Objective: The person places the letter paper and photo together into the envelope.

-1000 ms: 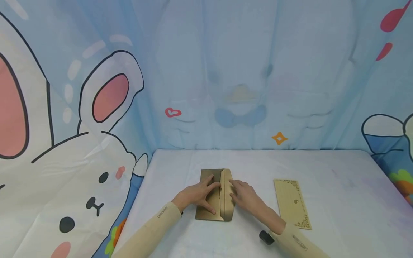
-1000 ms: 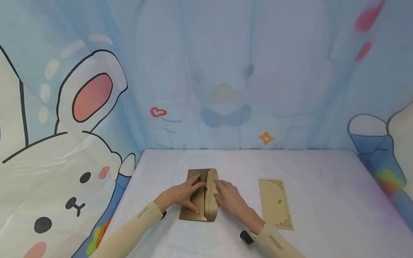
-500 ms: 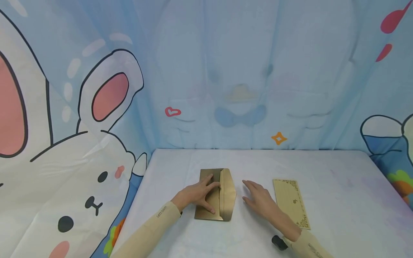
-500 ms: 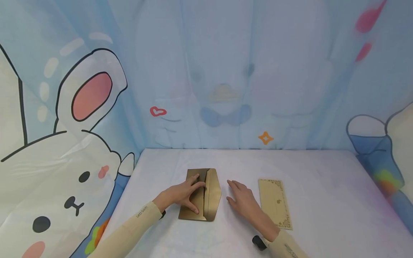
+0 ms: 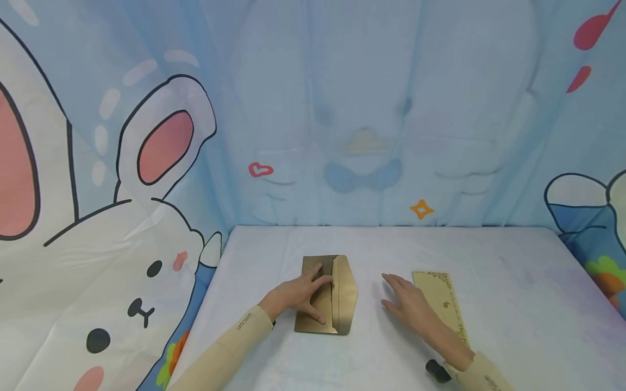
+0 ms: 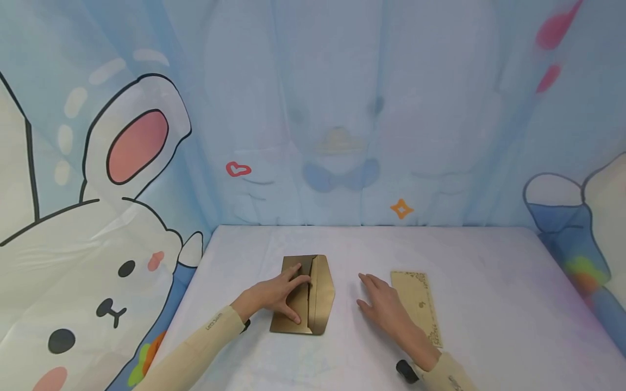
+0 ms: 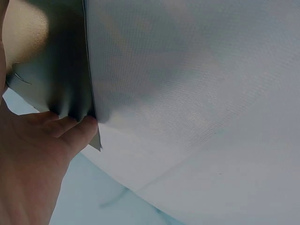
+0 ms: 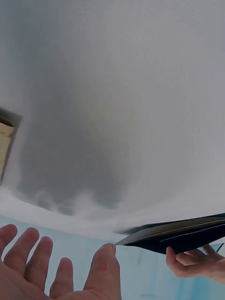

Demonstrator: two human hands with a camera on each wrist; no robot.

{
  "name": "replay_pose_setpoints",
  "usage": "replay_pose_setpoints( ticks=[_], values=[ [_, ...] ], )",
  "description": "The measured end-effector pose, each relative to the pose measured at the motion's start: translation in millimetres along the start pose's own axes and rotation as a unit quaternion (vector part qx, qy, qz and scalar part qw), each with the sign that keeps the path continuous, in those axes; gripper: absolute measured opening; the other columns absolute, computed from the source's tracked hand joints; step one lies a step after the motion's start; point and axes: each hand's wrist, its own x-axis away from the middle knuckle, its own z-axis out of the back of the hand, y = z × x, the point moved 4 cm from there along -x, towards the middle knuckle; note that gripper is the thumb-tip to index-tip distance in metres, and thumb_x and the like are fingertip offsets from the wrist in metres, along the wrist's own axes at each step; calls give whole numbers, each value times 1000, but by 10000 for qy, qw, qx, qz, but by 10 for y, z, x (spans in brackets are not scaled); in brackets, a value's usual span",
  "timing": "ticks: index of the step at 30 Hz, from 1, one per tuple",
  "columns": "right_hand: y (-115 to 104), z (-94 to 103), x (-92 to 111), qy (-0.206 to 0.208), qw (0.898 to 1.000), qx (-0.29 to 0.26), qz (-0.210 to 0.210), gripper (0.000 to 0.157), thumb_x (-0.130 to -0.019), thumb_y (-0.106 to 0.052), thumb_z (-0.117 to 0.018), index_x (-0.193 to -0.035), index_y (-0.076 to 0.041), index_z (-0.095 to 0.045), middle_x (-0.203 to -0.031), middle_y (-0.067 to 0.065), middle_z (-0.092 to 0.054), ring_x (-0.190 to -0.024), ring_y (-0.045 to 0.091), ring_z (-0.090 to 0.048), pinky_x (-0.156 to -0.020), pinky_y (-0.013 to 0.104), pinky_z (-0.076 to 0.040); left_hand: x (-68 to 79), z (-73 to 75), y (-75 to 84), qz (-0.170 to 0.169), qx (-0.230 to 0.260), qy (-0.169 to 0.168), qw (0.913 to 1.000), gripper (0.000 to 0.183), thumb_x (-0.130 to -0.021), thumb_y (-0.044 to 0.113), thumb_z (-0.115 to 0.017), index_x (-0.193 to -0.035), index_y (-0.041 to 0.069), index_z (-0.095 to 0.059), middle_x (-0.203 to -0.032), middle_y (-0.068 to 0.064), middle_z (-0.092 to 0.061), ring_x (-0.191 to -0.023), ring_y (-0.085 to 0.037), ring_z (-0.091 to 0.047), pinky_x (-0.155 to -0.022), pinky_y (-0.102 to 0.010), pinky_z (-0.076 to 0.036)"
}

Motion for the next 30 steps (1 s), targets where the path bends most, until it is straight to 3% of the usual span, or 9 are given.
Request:
replay_pose_setpoints(
  ticks=[14,24,30],
  values=[
    [196,136,104,-197,9990,-103,-392,64,-86,-15,-79,-141,3,-50,-136,29,-57,-124,49,-55,-99,62,-45,18,28,3,-12,76,8,10000,106,-70,75,-73,-155,38,-22,-169,-15,-9,-153,-33,-27,-101,-47,-51],
    [375,241,213,-57,9988,-171,-447,64,-85,-11,-78,-139,8,-49,-137,33,-54,-123,52,-53,-100,62,-45,15,21,2,-84,98,46,9999,106,-71,74,-74,-156,36,-23,-168,-16,-10,-153,-33,-25,-104,-48,-49],
    [508,286,283,-245,9969,-48,-753,64,-87,-14,-76,-140,10,-47,-139,38,-48,-125,58,-47,-97,70,-41,18,19,10,-58,99,31,9999,107,-70,74,-74,-156,37,-22,-168,-16,-10,-154,-33,-25,-103,-48,-50]
  ],
)
